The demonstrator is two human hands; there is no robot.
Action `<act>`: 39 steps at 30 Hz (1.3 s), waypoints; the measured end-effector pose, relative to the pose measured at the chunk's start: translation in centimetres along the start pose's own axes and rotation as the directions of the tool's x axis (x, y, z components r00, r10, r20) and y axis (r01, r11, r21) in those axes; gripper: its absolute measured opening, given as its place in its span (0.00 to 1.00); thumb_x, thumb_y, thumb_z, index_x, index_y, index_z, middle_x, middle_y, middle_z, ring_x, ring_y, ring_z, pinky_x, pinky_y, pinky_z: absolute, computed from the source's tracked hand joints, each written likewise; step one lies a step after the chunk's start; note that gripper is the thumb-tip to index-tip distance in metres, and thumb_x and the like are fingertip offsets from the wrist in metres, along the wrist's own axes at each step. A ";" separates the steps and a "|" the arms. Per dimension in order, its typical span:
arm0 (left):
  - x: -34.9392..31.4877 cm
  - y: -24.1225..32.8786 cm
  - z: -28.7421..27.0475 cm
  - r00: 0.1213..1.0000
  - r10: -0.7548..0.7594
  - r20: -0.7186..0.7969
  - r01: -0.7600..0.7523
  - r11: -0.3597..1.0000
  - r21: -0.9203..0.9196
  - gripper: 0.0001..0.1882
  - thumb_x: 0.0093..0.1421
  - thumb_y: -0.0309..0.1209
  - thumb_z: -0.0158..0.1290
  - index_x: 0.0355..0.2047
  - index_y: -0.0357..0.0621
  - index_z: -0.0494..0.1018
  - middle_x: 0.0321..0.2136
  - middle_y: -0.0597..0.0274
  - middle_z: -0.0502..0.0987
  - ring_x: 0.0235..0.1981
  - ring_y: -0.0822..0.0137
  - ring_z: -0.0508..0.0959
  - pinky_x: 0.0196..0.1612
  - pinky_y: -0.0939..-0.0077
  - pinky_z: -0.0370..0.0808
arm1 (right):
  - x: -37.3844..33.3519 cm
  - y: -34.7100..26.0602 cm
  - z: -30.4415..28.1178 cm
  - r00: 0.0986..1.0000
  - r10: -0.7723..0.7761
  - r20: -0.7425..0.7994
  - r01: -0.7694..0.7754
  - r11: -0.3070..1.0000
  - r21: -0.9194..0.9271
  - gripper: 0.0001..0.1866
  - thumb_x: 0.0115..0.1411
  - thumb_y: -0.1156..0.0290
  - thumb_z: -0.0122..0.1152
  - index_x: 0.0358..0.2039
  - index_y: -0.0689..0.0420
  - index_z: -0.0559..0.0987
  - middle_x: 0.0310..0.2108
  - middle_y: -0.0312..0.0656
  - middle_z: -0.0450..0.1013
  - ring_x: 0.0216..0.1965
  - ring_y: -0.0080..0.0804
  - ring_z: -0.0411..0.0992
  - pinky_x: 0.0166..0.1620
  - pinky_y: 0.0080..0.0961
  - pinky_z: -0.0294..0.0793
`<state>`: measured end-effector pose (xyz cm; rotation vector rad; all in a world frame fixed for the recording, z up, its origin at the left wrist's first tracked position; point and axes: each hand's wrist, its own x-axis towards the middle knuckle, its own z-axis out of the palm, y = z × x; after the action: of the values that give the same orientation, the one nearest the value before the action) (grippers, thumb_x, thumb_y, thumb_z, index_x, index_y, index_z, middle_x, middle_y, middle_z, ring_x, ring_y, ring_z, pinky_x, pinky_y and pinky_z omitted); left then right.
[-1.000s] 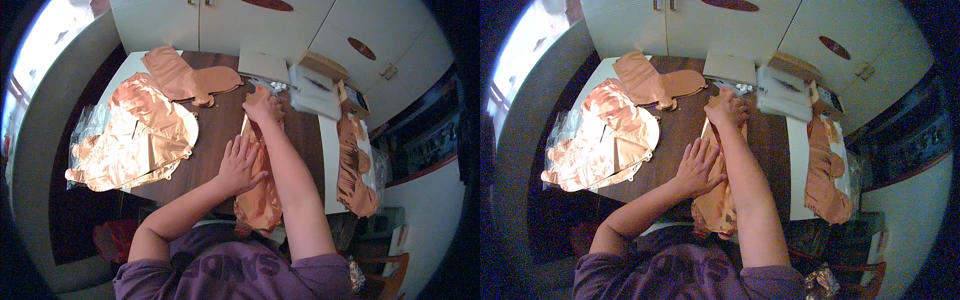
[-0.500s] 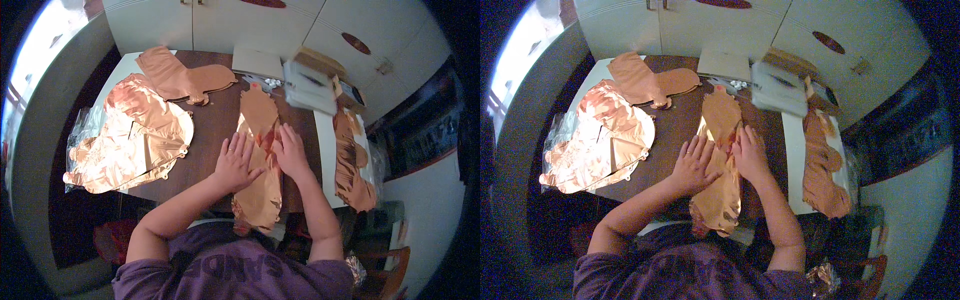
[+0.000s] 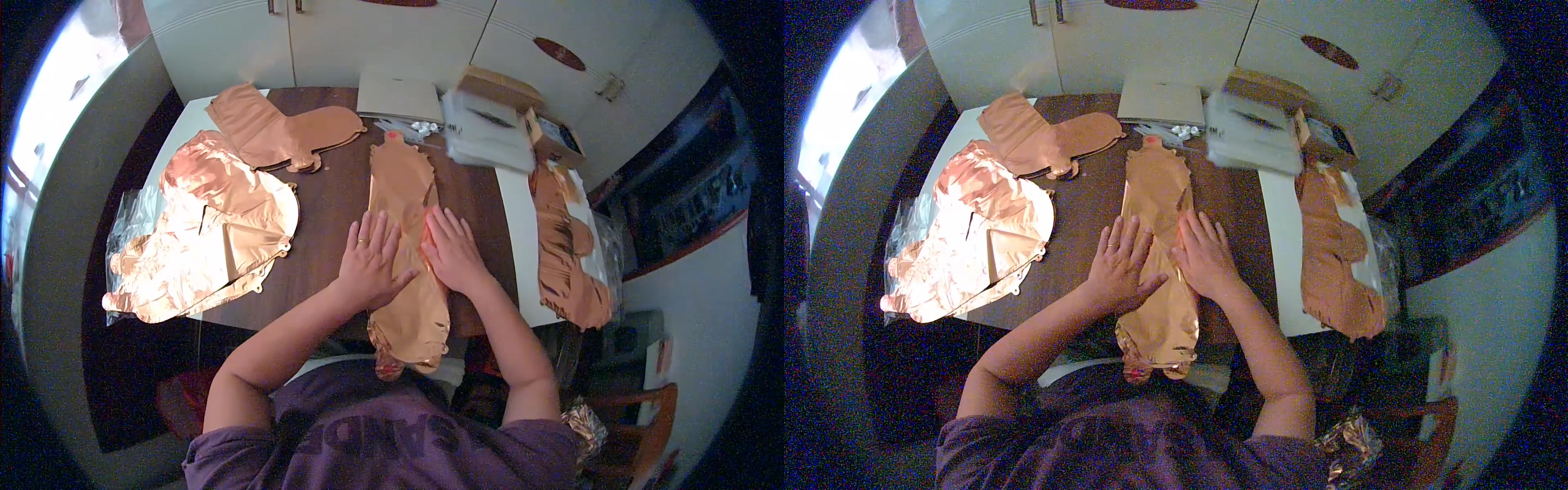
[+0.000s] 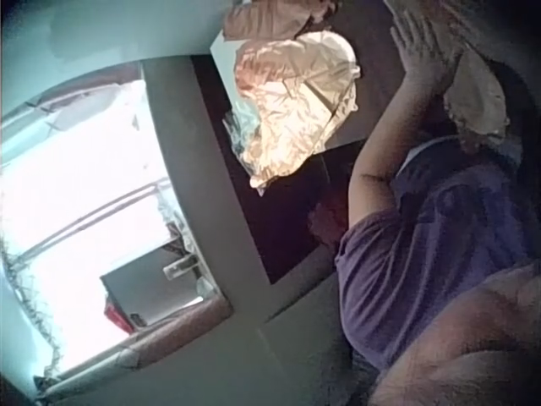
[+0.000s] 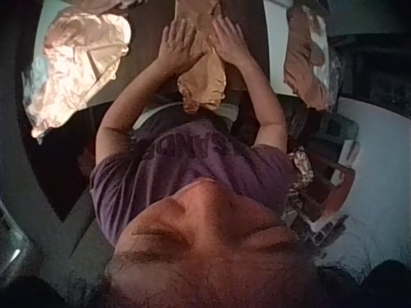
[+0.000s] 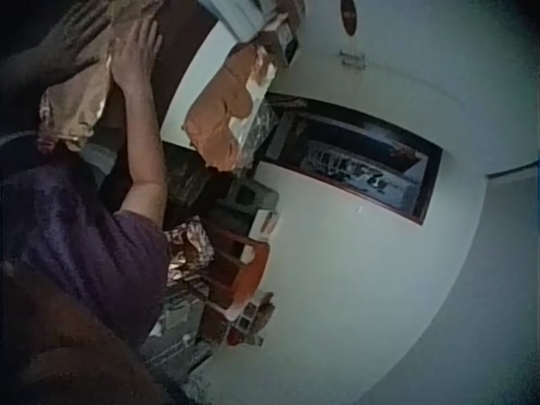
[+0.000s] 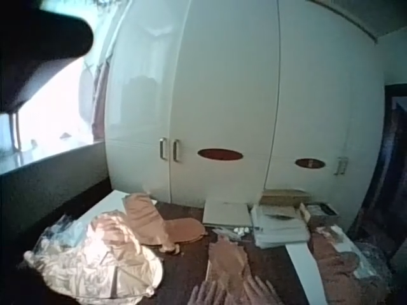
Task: Folding and placing rose-gold foil balloons into plastic sleeves.
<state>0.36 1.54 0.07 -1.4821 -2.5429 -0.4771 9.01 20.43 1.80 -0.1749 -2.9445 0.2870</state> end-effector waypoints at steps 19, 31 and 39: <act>0.3 -0.5 -0.3 0.999 0.018 0.036 -0.018 1.000 -0.019 0.44 0.61 0.62 0.40 0.64 0.37 0.55 0.65 0.37 0.52 0.66 0.37 0.51 0.66 0.43 0.47 | 3.7 1.8 0.6 0.999 0.016 0.035 -0.015 1.000 -0.020 0.34 0.64 0.54 0.48 0.64 0.63 0.58 0.67 0.53 0.51 0.68 0.51 0.49 0.68 0.49 0.46; -0.1 -1.2 1.5 0.997 0.069 0.035 -0.073 0.990 0.117 0.41 0.61 0.55 0.42 0.65 0.37 0.54 0.65 0.37 0.53 0.66 0.39 0.52 0.66 0.43 0.47 | -2.6 -8.6 -3.9 0.881 -0.374 -0.290 0.426 0.894 0.142 0.08 0.52 0.70 0.62 0.21 0.58 0.75 0.22 0.43 0.68 0.28 0.43 0.69 0.35 0.39 0.70; 2.4 -2.9 0.2 0.935 0.164 -0.315 -0.161 0.986 0.036 0.36 0.60 0.48 0.50 0.63 0.39 0.59 0.58 0.41 0.65 0.42 0.50 0.73 0.43 0.58 0.67 | -6.4 -9.6 -1.4 0.921 -0.358 -0.155 0.360 0.933 -0.016 0.15 0.50 0.65 0.65 0.37 0.56 0.77 0.36 0.43 0.71 0.37 0.42 0.69 0.43 0.36 0.68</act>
<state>-3.34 2.21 0.05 -1.4620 -2.1533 -0.6206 14.60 10.44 4.08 0.3286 -2.7460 0.2251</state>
